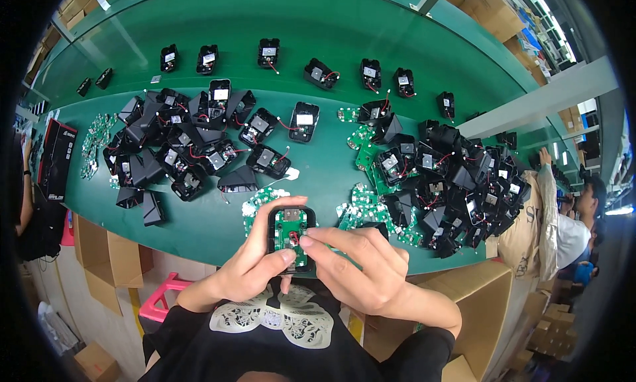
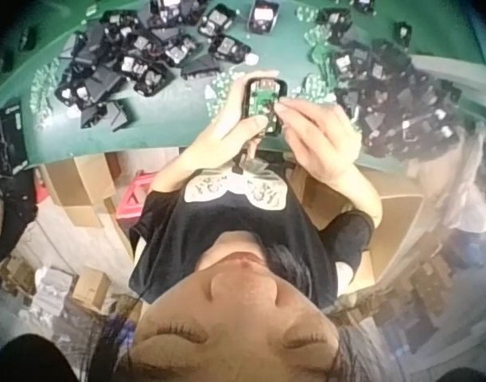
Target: The person assembles small electronic circuit boards into plastic housings by hand, connecting them with wire connectors.
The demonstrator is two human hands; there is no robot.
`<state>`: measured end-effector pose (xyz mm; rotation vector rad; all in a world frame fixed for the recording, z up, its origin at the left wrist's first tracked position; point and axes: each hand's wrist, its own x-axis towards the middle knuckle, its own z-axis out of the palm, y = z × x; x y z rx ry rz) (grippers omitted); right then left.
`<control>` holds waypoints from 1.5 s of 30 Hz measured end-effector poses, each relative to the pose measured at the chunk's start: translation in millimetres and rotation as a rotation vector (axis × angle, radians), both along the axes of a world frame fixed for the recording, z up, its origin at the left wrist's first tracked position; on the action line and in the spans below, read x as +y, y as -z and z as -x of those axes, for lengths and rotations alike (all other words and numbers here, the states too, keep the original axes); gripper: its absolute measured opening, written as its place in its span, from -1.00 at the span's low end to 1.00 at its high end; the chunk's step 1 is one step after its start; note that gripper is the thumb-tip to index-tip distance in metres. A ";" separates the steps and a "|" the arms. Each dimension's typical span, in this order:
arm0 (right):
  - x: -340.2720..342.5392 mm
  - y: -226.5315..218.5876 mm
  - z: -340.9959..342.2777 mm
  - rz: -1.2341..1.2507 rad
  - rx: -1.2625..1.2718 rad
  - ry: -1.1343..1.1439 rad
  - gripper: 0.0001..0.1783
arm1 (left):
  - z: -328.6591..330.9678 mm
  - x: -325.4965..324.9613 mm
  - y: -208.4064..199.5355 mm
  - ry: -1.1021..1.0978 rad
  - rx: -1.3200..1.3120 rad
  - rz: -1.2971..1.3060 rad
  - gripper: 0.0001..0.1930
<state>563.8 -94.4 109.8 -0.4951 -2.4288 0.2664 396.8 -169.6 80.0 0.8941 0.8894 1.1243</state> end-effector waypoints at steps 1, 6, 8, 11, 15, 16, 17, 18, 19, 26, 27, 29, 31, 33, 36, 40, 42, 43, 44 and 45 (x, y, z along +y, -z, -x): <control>0.0 0.8 0.1 0.000 0.000 0.002 -0.57 | 0.7 1.0 -1.0 0.002 0.000 0.000 -0.42; -1.5 -1.2 3.5 -0.162 -0.109 0.057 -0.57 | -2.3 2.0 0.9 -0.034 0.221 -0.133 -0.43; -1.1 -1.4 3.7 -0.192 -0.112 0.060 -0.57 | -4.2 1.0 0.8 -0.043 0.209 -0.133 -0.43; 2.1 0.7 2.5 -0.230 -0.102 0.043 -0.61 | -7.5 -1.3 2.2 -0.076 0.184 -0.130 -0.43; -0.4 -5.2 0.9 -0.203 -0.155 0.042 -0.55 | -11.2 -1.6 1.9 -0.101 0.163 -0.130 -0.44; -0.7 -4.2 0.8 -0.205 -0.154 0.041 -0.55 | -10.6 -1.5 2.6 -0.103 0.164 -0.131 -0.44; -0.7 -2.3 0.8 -0.260 -0.147 0.024 -0.56 | -9.3 -1.6 3.7 -0.100 0.213 -0.169 -0.43; -0.8 -0.1 0.5 -0.315 -0.140 0.009 -0.57 | -8.1 -1.8 4.7 -0.095 0.260 -0.206 -0.43; -1.3 2.0 1.1 -0.330 -0.138 0.024 -0.60 | -5.4 -1.2 3.1 -0.097 0.259 -0.206 -0.43; -1.2 8.9 -1.6 -0.348 -0.113 0.018 -0.66 | 2.0 4.4 9.9 0.068 -0.005 -0.043 -0.45; 1.0 7.2 -0.3 -0.259 -0.131 0.024 -0.65 | 3.1 6.6 11.3 0.113 -0.079 0.016 -0.45; 5.3 1.1 1.6 -0.064 -0.150 0.017 -0.61 | 4.3 8.9 12.1 0.106 -0.070 0.012 -0.45; 12.7 -1.2 1.8 0.041 -0.128 -0.011 -0.61 | 6.4 8.2 13.5 0.094 -0.060 0.016 -0.45; 14.6 1.8 3.7 0.198 -0.070 -0.019 -0.59 | 8.2 9.6 16.1 0.070 -0.048 0.024 -0.45; 15.3 7.9 5.9 0.147 -0.038 -0.040 -0.60 | 9.1 10.9 16.8 0.043 -0.053 0.029 -0.44; 21.7 9.8 9.2 0.180 -0.032 -0.018 -0.67 | 11.9 11.7 16.5 0.033 -0.055 0.040 -0.45; 23.2 10.9 11.1 0.136 -0.011 -0.037 -0.67 | 13.4 12.3 15.4 0.028 -0.064 0.036 -0.45; 22.8 11.6 12.2 0.138 -0.013 -0.039 -0.67 | 14.9 12.2 12.4 0.032 -0.008 0.046 -0.45; 21.3 12.5 13.4 0.096 -0.006 -0.003 -0.66 | 15.8 12.5 11.1 0.036 0.048 0.056 -0.45; 19.7 12.8 14.6 0.052 0.001 0.032 -0.65 | 15.0 12.6 12.6 0.036 0.046 0.057 -0.45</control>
